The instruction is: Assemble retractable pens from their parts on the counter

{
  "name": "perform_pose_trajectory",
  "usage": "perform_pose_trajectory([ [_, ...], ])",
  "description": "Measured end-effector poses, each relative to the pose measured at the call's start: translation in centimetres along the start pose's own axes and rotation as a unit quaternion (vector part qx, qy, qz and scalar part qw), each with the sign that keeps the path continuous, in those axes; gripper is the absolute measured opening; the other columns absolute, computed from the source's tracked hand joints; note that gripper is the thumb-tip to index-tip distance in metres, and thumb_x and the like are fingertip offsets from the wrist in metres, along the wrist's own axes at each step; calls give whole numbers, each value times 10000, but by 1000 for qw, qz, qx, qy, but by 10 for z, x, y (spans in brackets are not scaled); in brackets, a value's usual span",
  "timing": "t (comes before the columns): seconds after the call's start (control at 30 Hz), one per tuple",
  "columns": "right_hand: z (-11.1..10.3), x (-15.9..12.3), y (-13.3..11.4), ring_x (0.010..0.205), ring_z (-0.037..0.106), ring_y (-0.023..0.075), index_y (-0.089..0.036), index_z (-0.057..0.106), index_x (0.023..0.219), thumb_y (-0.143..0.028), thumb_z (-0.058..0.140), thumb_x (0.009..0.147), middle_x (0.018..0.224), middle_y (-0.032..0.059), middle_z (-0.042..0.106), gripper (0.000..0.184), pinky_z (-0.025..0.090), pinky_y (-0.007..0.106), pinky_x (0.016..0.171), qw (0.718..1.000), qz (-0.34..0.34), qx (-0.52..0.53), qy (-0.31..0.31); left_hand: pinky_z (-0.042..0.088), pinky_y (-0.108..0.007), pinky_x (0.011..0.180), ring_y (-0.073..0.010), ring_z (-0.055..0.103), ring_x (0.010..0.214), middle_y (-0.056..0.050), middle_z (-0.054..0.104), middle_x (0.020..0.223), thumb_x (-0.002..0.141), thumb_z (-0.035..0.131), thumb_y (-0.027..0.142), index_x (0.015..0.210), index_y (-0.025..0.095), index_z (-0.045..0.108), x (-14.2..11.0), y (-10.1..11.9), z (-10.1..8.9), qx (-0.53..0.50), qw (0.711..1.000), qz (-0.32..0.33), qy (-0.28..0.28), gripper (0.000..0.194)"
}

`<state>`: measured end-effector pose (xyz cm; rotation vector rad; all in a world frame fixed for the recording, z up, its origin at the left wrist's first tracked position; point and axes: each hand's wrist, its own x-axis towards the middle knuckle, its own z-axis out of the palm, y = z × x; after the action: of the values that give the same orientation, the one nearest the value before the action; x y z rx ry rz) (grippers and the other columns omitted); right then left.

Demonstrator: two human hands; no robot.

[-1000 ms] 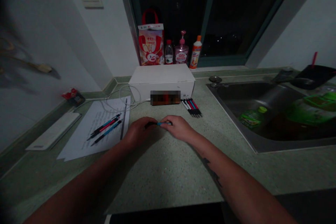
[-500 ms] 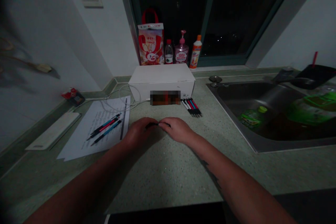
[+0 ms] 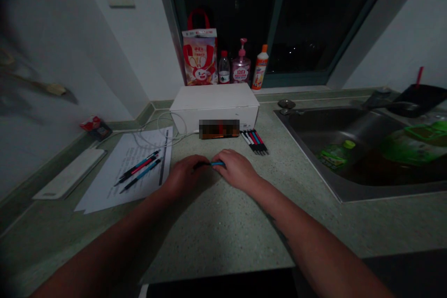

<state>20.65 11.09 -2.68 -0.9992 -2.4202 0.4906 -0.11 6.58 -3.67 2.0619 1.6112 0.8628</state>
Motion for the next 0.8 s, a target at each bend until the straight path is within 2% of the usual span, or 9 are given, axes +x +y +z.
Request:
perform_pose_trajectory([
  [0.17,-9,1,5,941,631,257,-204,680,950,-148,661,919,943,80,687,67,473,371,824,994,28,-82,66,515,-315,820,-197,695,878,-25,765,950,920,605,198,976,219,721,2,7,-7,-35,998,-59,18,130],
  [0.3,-17,1,18,985,645,291,-197,700,969,-142,637,917,1003,107,707,98,482,430,888,985,58,-127,100,514,-319,820,-190,684,858,-20,748,918,926,605,219,958,218,698,5,4,-9,-46,992,-95,73,98],
  [0.43,-20,1,27,983,670,307,-188,722,1030,-189,577,963,1039,132,739,159,493,452,900,978,109,-122,131,529,-338,854,-198,673,898,-47,724,963,914,605,222,936,198,709,8,-1,-10,-33,989,-88,111,110],
  [0.5,-18,2,28,971,684,300,-192,722,1097,-233,539,999,1071,130,751,212,511,432,863,976,131,-88,149,530,-346,863,-204,664,910,-54,713,966,901,612,209,912,196,725,8,1,-9,-15,994,-58,87,114],
  [0.57,-14,2,27,982,691,284,-204,721,1142,-256,518,1019,1106,120,753,243,523,410,850,977,126,-51,161,522,-361,868,-217,653,909,-55,712,935,882,631,191,894,201,746,6,4,-7,22,999,-24,32,115],
  [0.7,-6,2,24,1005,672,261,-202,737,1136,-234,520,1025,1075,109,731,245,522,392,889,987,52,-40,148,498,-394,869,-243,644,903,-65,719,891,851,680,170,886,194,766,-2,11,1,89,993,36,-69,96],
  [0.8,-4,2,20,980,642,258,-196,739,1154,-215,548,1017,1024,102,708,236,515,397,885,989,1,-76,125,505,-392,879,-244,651,922,-77,728,936,853,698,204,919,183,753,-4,12,4,73,996,28,-43,88],
])
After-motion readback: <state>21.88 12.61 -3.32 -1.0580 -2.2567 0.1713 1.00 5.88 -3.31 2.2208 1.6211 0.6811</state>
